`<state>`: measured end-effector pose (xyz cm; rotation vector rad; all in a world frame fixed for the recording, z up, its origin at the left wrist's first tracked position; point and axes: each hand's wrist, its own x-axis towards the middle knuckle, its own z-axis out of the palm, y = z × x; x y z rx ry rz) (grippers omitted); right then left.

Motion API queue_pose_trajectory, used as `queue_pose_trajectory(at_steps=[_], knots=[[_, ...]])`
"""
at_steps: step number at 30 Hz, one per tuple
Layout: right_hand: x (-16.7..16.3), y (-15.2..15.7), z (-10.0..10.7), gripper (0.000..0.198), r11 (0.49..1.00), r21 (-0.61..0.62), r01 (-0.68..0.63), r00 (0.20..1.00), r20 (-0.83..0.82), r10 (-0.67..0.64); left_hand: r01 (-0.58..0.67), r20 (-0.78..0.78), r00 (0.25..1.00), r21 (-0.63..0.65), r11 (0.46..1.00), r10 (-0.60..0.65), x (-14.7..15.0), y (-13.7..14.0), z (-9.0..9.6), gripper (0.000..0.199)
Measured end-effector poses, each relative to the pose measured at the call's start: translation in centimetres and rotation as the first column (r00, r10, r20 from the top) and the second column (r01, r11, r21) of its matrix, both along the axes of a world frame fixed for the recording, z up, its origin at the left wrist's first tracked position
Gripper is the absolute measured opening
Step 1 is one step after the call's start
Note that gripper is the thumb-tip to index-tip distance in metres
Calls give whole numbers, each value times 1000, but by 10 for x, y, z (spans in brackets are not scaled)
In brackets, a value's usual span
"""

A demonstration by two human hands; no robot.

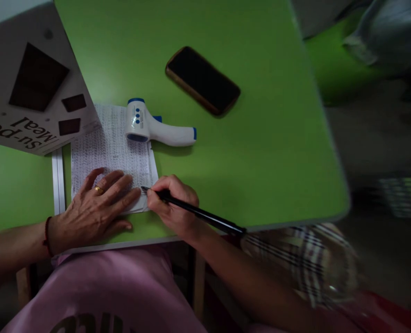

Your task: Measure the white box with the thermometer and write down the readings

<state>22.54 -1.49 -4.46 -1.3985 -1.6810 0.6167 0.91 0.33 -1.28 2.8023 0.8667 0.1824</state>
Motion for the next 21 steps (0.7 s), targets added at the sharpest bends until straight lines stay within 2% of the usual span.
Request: queue_pose_trajectory(at_steps=[9, 16, 21], knots=[[0, 1, 4, 13, 999, -53, 4, 1000, 8, -3, -2, 5, 1000, -6, 1000, 2, 1, 0, 0, 58], [1, 0, 3, 14, 999, -39, -9, 1000, -10, 9, -7, -7, 1000, -5, 1000, 7, 0, 1, 1, 57], [0, 0, 1, 13, 999, -33, 34, 998, -51, -35, -14, -2, 1000, -7, 1000, 14, 1, 1, 2, 58]])
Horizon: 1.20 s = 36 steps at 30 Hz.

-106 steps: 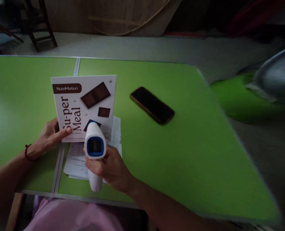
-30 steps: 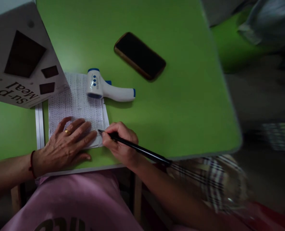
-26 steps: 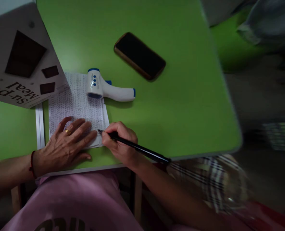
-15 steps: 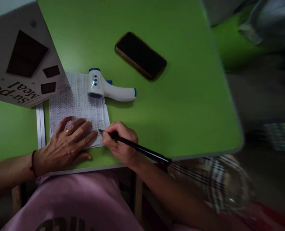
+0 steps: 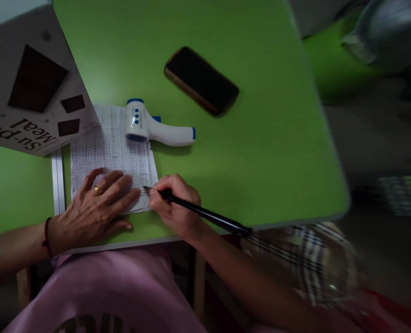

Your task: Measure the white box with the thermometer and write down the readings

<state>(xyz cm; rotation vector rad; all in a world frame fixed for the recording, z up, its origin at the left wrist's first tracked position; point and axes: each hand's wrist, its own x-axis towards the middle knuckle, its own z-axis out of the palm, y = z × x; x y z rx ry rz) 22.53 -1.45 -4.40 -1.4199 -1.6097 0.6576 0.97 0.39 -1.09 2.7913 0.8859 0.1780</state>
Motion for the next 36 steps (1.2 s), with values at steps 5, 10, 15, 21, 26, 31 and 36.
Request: queue_pose_trajectory(at_steps=[5, 10, 15, 21, 26, 31, 36], knots=[[-1, 1, 0, 14, 999, 32, -19, 1000, 13, 18, 3, -10, 1000, -7, 1000, -3, 0, 0, 0, 59], [0, 1, 1, 14, 996, 75, -58, 997, 46, 54, -3, 5, 1000, -6, 1000, 3, 0, 0, 0, 60], [2, 1, -3, 14, 990, 121, -72, 996, 63, 64, -5, 11, 1000, -5, 1000, 5, 0, -1, 0, 60], [2, 2, -2, 15, 988, 136, -79, 996, 44, 73, -3, 12, 1000, -7, 1000, 3, 0, 0, 0, 60], [2, 1, -4, 15, 991, 122, -56, 998, 19, 54, -2, 10, 1000, -7, 1000, 2, 0, 0, 1, 61], [1, 1, -4, 14, 992, 113, -49, 999, 2, 49, -7, 1, 1000, -21, 1000, 7, 0, 0, 1, 60], [0, 2, -3, 15, 992, 116, -46, 997, 60, 39, -2, 8, 1000, -13, 1000, 2, 0, 0, 1, 60]])
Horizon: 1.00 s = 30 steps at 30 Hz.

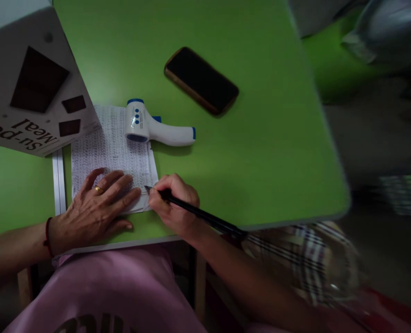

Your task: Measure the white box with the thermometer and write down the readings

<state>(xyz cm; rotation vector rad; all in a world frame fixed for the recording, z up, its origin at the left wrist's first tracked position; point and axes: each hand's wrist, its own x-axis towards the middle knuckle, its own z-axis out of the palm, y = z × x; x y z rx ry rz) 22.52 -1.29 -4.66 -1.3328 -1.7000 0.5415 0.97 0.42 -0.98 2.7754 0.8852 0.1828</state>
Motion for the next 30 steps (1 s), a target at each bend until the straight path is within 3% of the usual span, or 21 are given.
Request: queue_pose_trajectory(at_steps=[9, 16, 30], knots=[[1, 0, 3, 16, 1000, 7, -1, 1000, 3, 1, -1, -8, 1000, -3, 1000, 1, 0, 0, 0, 59], [2, -2, 0, 18, 992, -58, 116, 990, -74, -120, -1, -13, 1000, -11, 1000, 1, 0, 1, 1, 58], [5, -2, -1, 17, 996, -74, 59, 998, -26, -61, 3, -24, 1000, -17, 1000, -3, 0, 0, 0, 58]])
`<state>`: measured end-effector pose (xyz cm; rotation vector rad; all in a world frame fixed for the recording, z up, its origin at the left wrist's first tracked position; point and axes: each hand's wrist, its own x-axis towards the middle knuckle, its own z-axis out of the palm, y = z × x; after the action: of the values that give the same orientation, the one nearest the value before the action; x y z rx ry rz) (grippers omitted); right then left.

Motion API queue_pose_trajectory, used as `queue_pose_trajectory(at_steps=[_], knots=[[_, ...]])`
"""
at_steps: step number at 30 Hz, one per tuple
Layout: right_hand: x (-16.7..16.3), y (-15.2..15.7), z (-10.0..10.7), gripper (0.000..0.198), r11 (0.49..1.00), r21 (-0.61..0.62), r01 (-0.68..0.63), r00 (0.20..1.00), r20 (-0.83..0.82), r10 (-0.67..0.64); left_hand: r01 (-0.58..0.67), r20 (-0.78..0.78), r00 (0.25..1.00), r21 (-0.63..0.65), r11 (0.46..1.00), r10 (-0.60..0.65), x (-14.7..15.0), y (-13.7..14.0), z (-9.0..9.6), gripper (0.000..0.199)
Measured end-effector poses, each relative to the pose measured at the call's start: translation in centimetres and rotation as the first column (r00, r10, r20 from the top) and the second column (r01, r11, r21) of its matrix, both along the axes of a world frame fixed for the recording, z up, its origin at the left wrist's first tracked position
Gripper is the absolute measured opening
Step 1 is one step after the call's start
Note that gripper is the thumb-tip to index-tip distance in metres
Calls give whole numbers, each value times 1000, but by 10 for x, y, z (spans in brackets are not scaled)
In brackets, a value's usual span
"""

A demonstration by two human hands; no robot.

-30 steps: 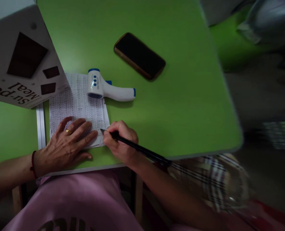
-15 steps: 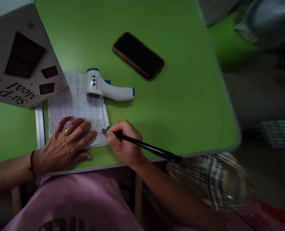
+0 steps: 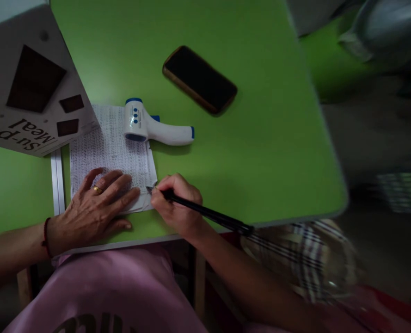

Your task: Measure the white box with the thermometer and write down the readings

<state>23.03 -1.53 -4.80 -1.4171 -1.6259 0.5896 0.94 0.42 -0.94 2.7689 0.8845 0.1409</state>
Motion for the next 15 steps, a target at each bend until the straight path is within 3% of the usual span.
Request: queue_pose_trajectory(at_steps=[8, 15], knots=[[-4, 1, 4, 16, 997, 61, 38, 997, -67, -34, 0, 2, 1000, -15, 1000, 0, 0, 1, 2, 57], [-3, 1, 1, 20, 999, 36, 12, 997, -70, -10, 0, 1, 1000, -14, 1000, 0, 1, 1, 1, 57]])
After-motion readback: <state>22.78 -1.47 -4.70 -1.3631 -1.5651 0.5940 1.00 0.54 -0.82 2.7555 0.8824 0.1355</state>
